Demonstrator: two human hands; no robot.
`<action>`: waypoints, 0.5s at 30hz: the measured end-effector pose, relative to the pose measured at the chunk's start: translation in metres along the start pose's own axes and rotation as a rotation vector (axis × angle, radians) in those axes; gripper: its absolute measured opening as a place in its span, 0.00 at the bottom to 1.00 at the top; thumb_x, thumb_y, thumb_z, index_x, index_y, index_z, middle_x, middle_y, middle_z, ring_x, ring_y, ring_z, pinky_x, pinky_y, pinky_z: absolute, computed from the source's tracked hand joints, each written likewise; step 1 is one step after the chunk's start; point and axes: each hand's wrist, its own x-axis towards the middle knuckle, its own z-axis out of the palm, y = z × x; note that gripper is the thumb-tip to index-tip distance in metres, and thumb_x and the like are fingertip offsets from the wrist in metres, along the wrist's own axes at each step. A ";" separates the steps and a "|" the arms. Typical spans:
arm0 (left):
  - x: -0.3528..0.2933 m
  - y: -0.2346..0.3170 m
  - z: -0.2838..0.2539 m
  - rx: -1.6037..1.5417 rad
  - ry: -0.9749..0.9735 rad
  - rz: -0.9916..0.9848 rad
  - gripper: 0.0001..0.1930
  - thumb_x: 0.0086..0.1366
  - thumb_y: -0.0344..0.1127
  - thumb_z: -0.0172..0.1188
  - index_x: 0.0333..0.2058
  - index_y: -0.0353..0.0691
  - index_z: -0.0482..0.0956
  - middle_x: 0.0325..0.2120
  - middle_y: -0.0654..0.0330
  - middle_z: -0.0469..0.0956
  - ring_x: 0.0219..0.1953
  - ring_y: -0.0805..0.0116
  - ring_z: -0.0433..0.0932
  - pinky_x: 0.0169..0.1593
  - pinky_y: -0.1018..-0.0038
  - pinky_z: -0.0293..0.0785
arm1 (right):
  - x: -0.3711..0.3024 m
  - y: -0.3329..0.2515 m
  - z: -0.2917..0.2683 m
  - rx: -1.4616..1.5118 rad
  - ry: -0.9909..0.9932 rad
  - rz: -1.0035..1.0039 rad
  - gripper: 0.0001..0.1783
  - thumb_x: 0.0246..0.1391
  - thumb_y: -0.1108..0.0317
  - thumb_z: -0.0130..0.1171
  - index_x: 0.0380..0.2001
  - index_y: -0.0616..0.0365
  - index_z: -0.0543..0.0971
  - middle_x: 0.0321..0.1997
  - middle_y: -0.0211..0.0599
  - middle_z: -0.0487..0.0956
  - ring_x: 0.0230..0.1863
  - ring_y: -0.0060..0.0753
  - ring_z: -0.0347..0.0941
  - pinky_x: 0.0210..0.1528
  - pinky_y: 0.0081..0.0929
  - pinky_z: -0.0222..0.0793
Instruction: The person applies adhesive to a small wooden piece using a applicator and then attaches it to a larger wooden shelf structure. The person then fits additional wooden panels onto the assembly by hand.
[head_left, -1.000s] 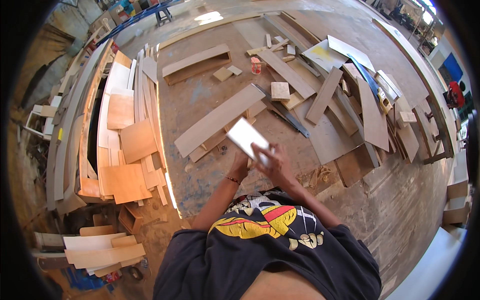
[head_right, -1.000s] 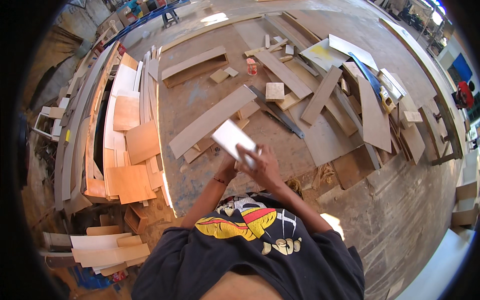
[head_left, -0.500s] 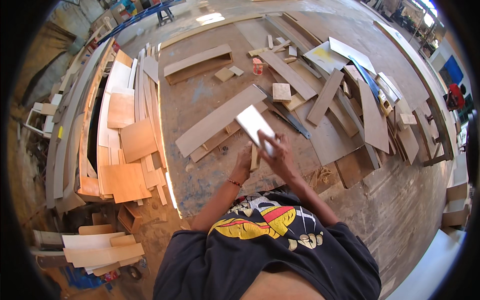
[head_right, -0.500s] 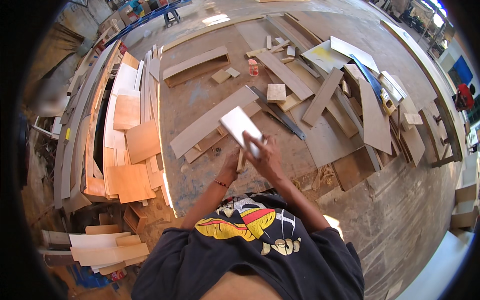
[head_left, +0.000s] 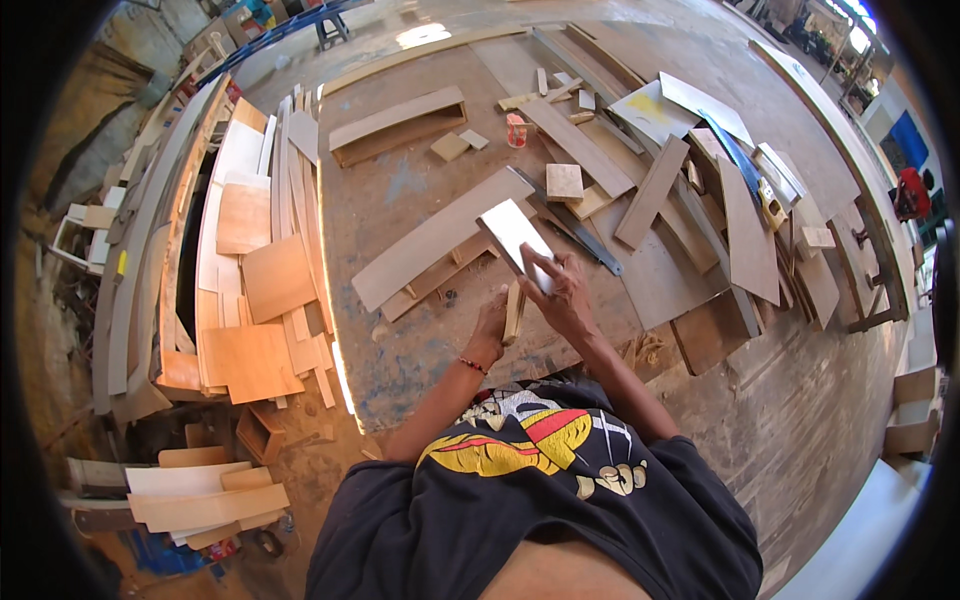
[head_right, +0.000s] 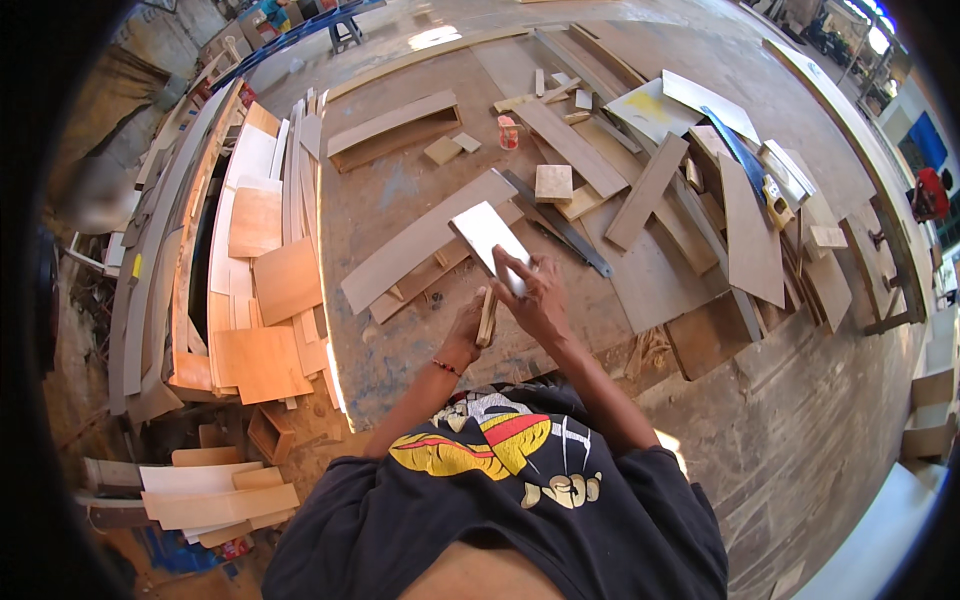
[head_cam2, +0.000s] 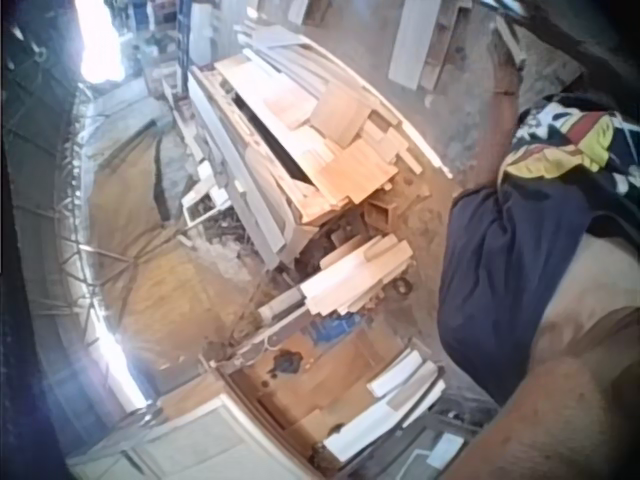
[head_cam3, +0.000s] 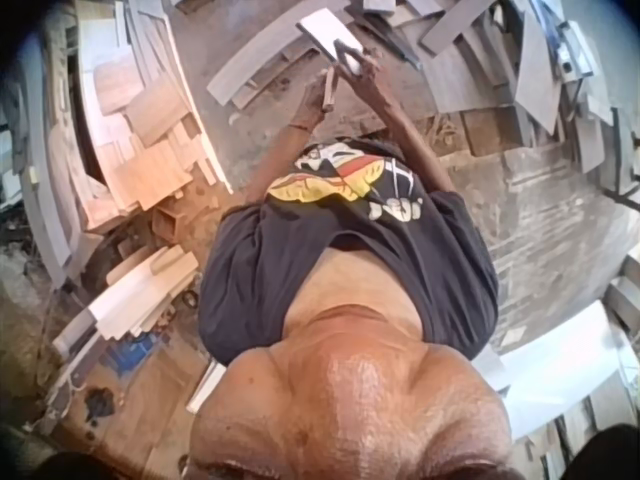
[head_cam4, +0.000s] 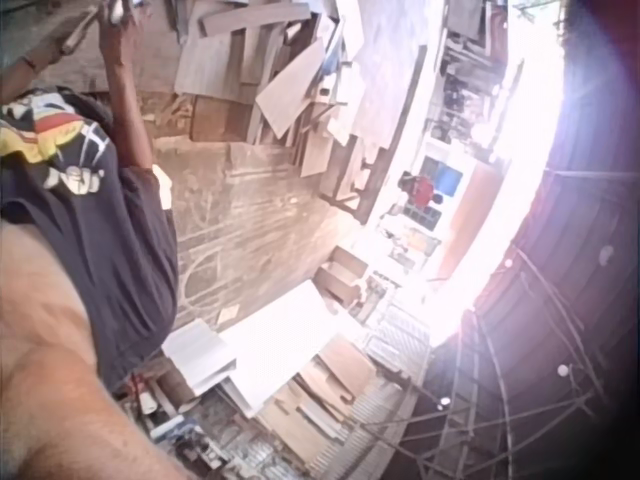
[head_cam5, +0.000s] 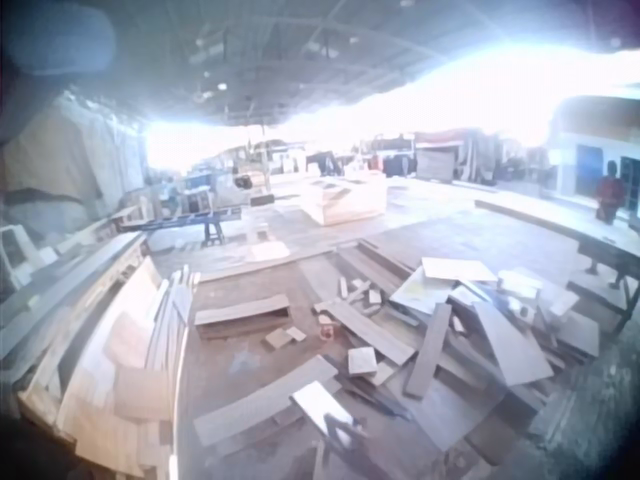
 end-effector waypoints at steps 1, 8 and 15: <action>0.001 -0.002 -0.007 0.176 -0.050 0.168 0.15 0.63 0.48 0.51 0.38 0.42 0.76 0.23 0.64 0.73 0.23 0.73 0.72 0.24 0.75 0.68 | -0.006 0.000 0.001 -0.039 -0.014 -0.038 0.29 0.41 0.59 0.65 0.51 0.35 0.74 0.42 0.50 0.69 0.43 0.48 0.65 0.45 0.40 0.64; 0.039 -0.017 -0.029 0.003 -0.199 0.247 0.18 0.64 0.49 0.49 0.45 0.42 0.70 0.37 0.61 0.74 0.36 0.71 0.75 0.31 0.73 0.76 | -0.039 -0.028 -0.010 -0.153 -0.116 -0.198 0.29 0.39 0.56 0.65 0.51 0.31 0.74 0.42 0.49 0.69 0.41 0.47 0.65 0.42 0.39 0.64; 0.008 -0.001 -0.007 0.076 -0.114 -0.028 0.16 0.65 0.51 0.47 0.43 0.48 0.72 0.21 0.68 0.72 0.20 0.76 0.72 0.20 0.79 0.70 | -0.009 -0.009 -0.008 -0.046 0.000 -0.063 0.28 0.41 0.56 0.65 0.50 0.34 0.75 0.38 0.48 0.70 0.41 0.45 0.64 0.43 0.36 0.64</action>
